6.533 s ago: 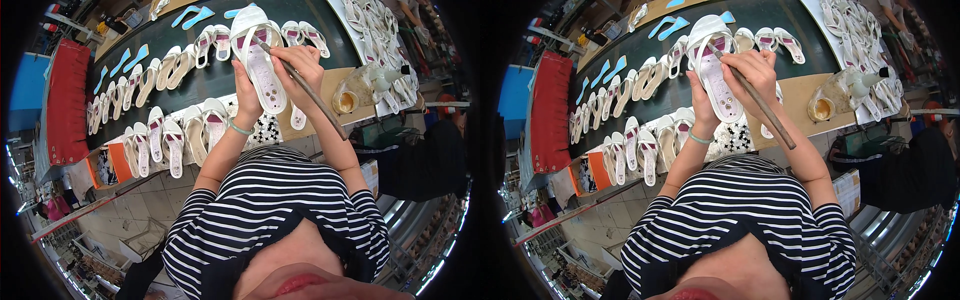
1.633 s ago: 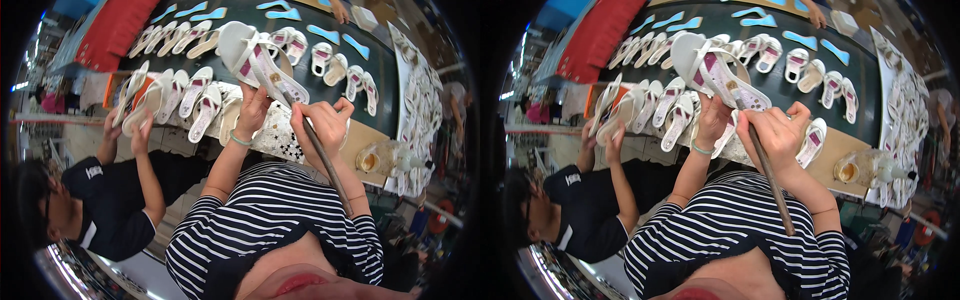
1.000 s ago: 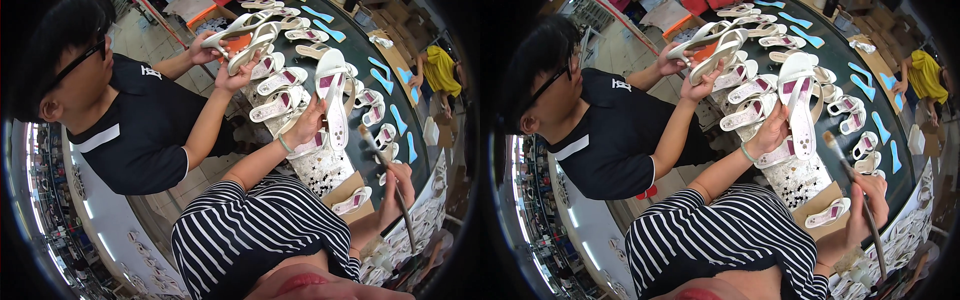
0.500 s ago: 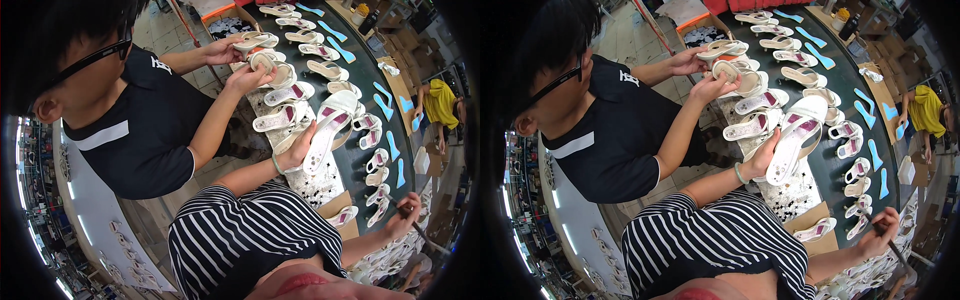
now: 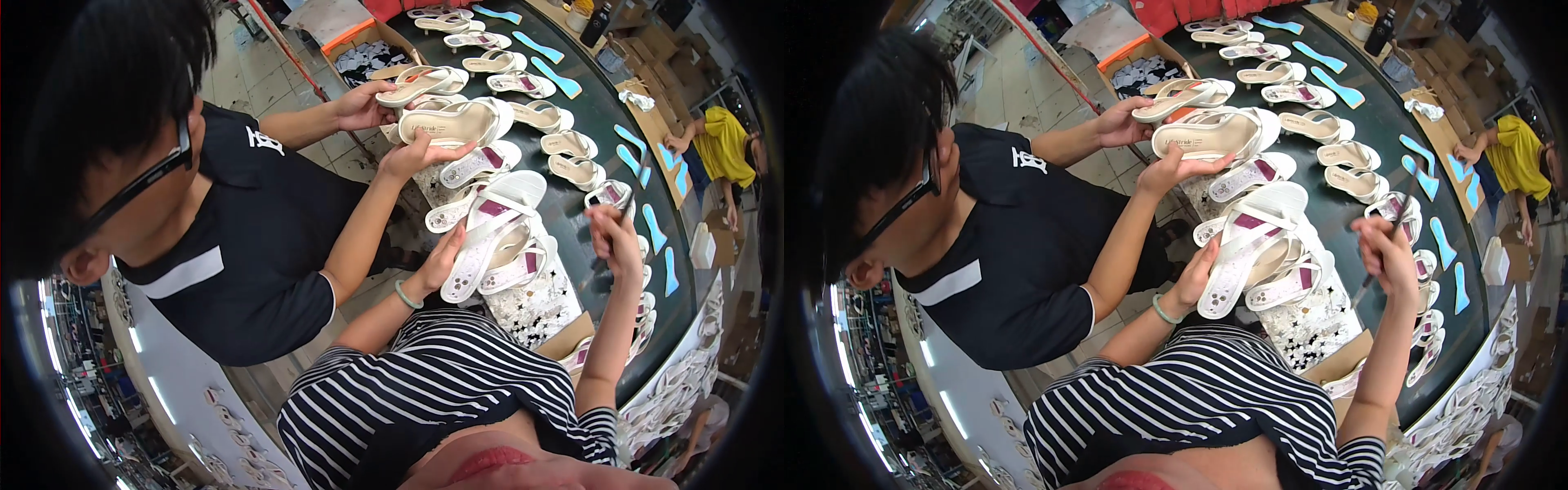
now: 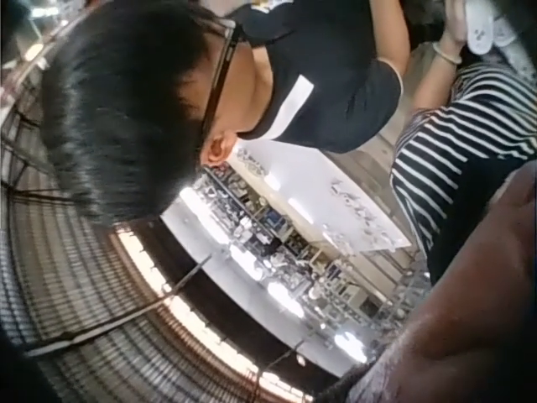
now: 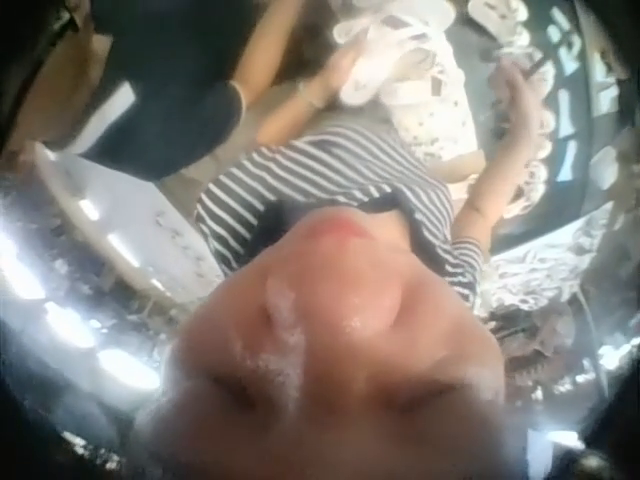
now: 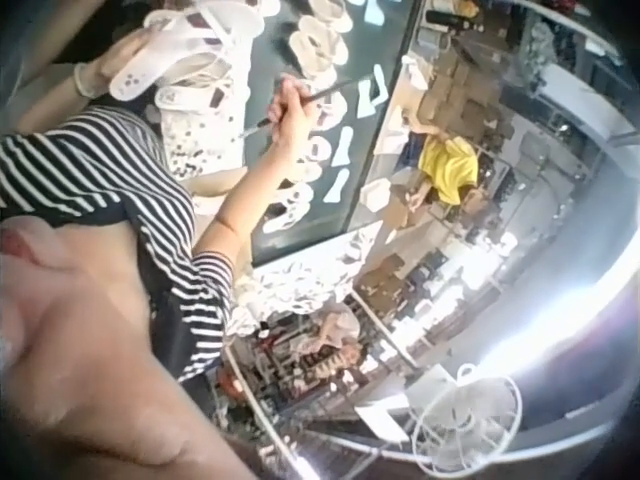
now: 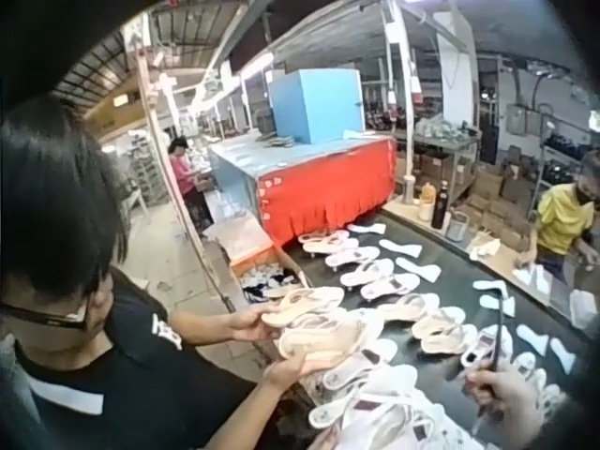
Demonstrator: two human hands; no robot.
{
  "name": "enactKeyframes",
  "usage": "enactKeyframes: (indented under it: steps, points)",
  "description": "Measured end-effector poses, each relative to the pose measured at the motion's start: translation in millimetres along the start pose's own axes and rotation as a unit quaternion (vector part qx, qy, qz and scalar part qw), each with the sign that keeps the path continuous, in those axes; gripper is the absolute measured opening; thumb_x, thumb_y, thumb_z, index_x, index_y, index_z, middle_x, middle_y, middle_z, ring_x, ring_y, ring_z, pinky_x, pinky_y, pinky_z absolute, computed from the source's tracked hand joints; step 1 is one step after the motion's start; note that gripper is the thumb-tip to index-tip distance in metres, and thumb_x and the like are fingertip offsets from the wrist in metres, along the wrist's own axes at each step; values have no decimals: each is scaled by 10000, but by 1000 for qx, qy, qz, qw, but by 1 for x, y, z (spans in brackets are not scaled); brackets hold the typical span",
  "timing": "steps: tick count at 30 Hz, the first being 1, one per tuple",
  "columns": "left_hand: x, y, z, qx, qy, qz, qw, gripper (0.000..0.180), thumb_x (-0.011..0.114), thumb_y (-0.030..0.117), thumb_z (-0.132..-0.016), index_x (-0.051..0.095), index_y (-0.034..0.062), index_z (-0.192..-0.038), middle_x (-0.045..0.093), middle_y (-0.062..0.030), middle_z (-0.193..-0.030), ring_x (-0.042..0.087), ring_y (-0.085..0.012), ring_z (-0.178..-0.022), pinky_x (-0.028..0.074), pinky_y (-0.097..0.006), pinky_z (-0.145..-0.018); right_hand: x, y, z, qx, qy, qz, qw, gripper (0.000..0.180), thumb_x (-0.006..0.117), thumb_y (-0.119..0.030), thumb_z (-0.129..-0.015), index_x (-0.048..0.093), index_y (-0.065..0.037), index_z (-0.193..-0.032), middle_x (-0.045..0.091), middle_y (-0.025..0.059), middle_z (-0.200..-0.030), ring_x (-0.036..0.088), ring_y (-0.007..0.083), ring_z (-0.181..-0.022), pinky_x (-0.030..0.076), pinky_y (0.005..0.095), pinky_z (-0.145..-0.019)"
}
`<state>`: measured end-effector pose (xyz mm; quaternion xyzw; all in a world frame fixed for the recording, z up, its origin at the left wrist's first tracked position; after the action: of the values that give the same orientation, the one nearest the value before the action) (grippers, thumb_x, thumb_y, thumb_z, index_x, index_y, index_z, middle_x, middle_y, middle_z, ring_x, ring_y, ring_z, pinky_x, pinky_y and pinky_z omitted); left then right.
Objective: Applying adhesive or paint to the edges and inner soles of white sandals using a small brush.
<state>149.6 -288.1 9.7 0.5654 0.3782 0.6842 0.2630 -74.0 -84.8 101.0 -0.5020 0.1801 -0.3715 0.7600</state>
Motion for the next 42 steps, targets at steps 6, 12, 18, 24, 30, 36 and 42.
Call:
enactKeyframes:
  steps: [6, 12, 18, 24, 30, 36, 42]
  points:
    - [-21, 13, 25, 3, 15, 7, 1000, 575, 260, 370, -1038, 228, -19, -1460, 409, -136, -1415, 427, -209, -1280, 328, -320, -1072, 72, 20, -83, 64, -90, -12, 994, 203, 646, -196, -892, 613, -18, -984, 542, -1, -657, 299, 17, -391, 182, 193, -339]
    - [-32, 26, 44, 31, 65, -18, 997, 676, 270, 504, -1002, 288, -19, -1429, 507, -149, -1318, 544, -217, -1159, 446, -336, -968, 136, 5, -160, -31, -27, 91, 995, 330, 737, -310, -815, 617, -2, -794, 648, 73, -665, 358, 27, -366, 236, 205, -339]
    - [-44, 34, 60, 61, 114, 16, 992, 670, 278, 491, -1008, 294, -34, -1423, 492, -136, -1326, 515, -198, -1166, 410, -302, -972, 172, 14, -171, -26, 19, 47, 998, 256, 764, -209, -787, 619, -13, -708, 487, 2, -507, 334, 51, -369, 213, 237, -359]
    - [-70, 21, 77, 75, 171, -56, 981, 679, 249, 529, -995, 271, 11, -1434, 538, -182, -1271, 600, -275, -1074, 504, -368, -888, 161, 18, -173, 44, -113, -126, 985, 141, 686, -105, -858, 661, 12, -932, 402, -84, -561, 253, 25, -432, 179, 206, -387]
    - [-70, 25, 74, 63, 162, -46, 984, 660, 236, 525, -998, 305, 18, -1414, 554, -185, -1236, 611, -267, -1040, 521, -362, -850, 137, 34, -174, 77, -214, -176, 958, 267, 578, -118, -935, 603, 10, -1168, 408, -59, -626, 282, 18, -429, 212, 181, -369]
    - [-70, 26, 71, 78, 177, -52, 980, 649, 233, 517, -1002, 298, 28, -1424, 547, -180, -1254, 605, -262, -1060, 520, -363, -854, 135, 40, -171, 60, -239, -153, 957, 260, 559, -121, -948, 603, -13, -1179, 399, -64, -638, 289, 15, -428, 212, 183, -363]
    - [-71, 27, 72, 77, 163, -50, 982, 650, 240, 516, -1001, 290, 29, -1429, 539, -180, -1265, 606, -263, -1058, 522, -359, -851, 144, 30, -166, 33, -255, -111, 960, 258, 571, -137, -942, 630, -46, -1176, 385, -83, -582, 269, 25, -421, 204, 195, -366]
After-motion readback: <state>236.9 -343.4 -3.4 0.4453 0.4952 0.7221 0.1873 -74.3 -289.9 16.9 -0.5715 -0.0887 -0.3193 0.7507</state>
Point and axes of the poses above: each hand's wrist, its own z-axis away from the middle knuckle, its own x-axis out of the palm, y = z × x, the point moved 4 cm from there along -z, towards the middle knuckle
